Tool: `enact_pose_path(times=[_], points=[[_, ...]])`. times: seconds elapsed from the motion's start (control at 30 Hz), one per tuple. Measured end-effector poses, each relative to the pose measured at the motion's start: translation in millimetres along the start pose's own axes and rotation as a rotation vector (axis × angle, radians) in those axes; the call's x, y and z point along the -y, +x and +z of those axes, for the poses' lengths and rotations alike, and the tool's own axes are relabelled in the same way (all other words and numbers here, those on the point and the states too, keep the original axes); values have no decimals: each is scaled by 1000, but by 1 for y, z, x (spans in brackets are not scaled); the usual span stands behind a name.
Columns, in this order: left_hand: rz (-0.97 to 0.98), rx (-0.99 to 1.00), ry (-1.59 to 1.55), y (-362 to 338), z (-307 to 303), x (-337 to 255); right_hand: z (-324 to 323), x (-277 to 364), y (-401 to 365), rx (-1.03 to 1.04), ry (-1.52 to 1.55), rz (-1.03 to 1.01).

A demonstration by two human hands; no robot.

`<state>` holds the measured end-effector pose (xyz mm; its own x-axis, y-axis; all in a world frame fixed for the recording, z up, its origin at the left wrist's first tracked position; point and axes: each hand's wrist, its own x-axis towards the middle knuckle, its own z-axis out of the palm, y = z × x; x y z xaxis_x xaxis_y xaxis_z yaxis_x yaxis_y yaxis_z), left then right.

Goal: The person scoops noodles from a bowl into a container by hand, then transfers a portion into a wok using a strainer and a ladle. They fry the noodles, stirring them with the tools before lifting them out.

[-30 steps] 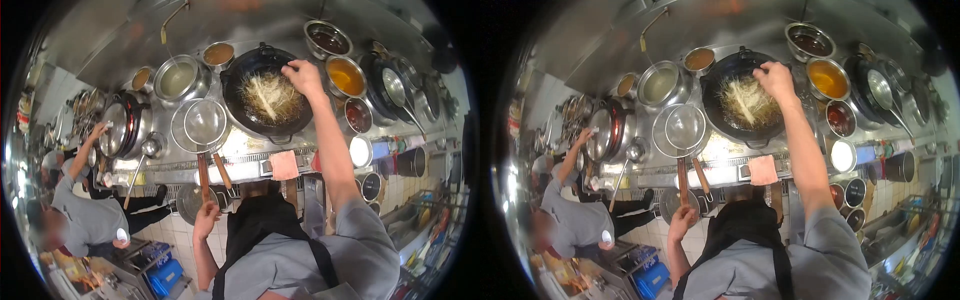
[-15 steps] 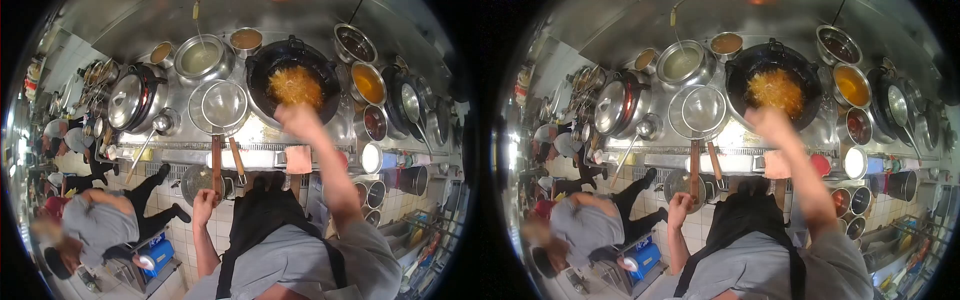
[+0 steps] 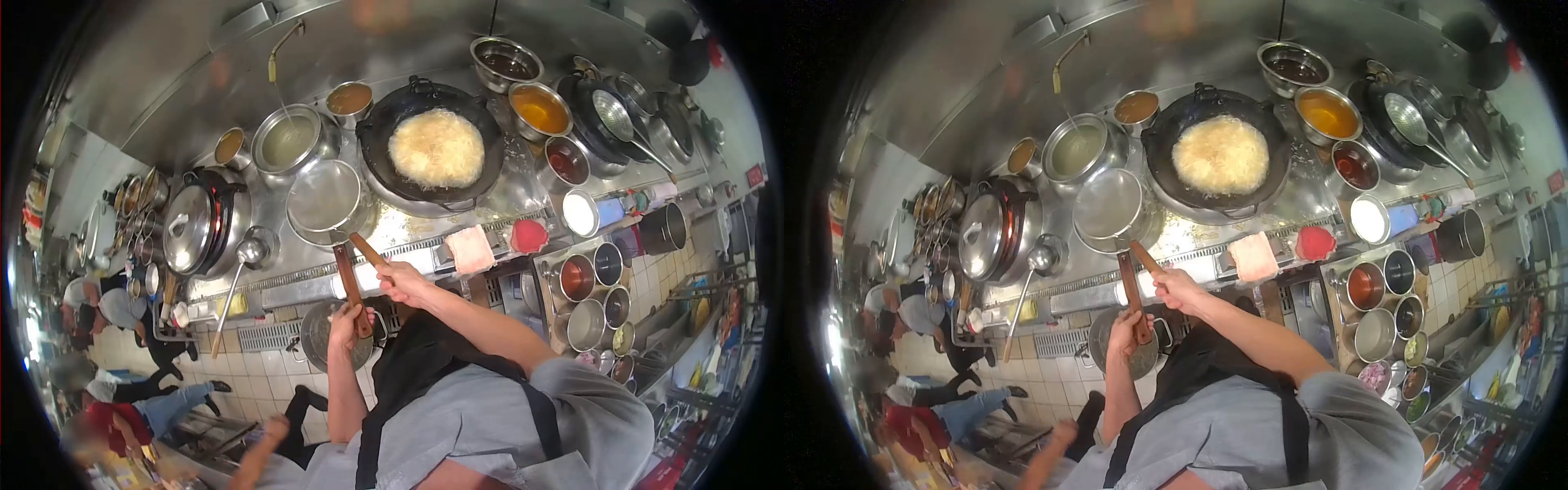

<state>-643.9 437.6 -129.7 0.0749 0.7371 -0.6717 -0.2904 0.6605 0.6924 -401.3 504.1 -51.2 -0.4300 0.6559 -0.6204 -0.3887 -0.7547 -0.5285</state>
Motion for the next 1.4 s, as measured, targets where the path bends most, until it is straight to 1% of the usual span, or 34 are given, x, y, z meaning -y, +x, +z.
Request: enact_pose_path(times=[0.03,0.07,0.1,0.13,0.17,0.2,0.27,0.3,0.4,0.5,0.53,0.57,0.63,0.67,0.73,0.77,0.87,0.97,1.07,1.17,1.27,1.3,1.4], points=[[4,-5,-25,4,-3,3,-4,10,-24,27,-17,-47],[4,-12,-53,6,-3,5,-8,15,-44,-20,-39,-137],[16,-75,-122,-7,13,-6,-17,19,-60,-64,-61,-226],[52,-44,-139,-11,13,-10,-47,20,-68,-111,-201,-278],[87,-14,-156,-12,11,-11,-67,26,-79,-311,-595,-486],[123,15,-176,-14,11,-14,-82,37,-93,-455,-811,-603],[132,2,-143,-22,18,-26,-103,69,-113,-651,-1089,-863],[136,10,-149,-26,21,-30,-108,82,-119,-738,-1187,-956],[155,12,-94,-28,21,-31,-102,114,-140,-860,-1269,-583],[127,-4,0,-22,12,-19,-150,98,-96,-896,-1421,-560],[112,-10,34,-21,8,-16,-153,97,-91,-902,-1461,-553],[137,15,-63,-21,7,-10,-159,98,-89,-912,-1448,-538],[158,23,-16,-14,-4,3,-151,108,-100,-927,-1427,-503],[169,25,6,-12,-11,9,-144,112,-110,-929,-1422,-516],[115,-10,6,-16,-17,13,-116,126,-146,-932,-1411,-541],[88,-26,6,-17,-19,14,-104,129,-163,-913,-1398,-592],[101,32,-66,-13,-32,26,-99,135,-188,-836,-1424,-624],[43,-10,-80,-20,-23,12,-114,138,-167,-795,-1587,-366],[4,45,-170,-12,-21,1,-111,159,-173,-814,-1542,-390],[-8,106,-250,-4,-23,-6,-98,166,-181,-877,-1486,-381],[133,302,-347,22,-47,2,-128,156,-153,-799,-1424,-292],[147,204,-323,1,-22,-16,-144,156,-147,-789,-1430,-341],[191,192,-310,-32,-3,-42,-149,166,-173,-819,-1406,-560]])
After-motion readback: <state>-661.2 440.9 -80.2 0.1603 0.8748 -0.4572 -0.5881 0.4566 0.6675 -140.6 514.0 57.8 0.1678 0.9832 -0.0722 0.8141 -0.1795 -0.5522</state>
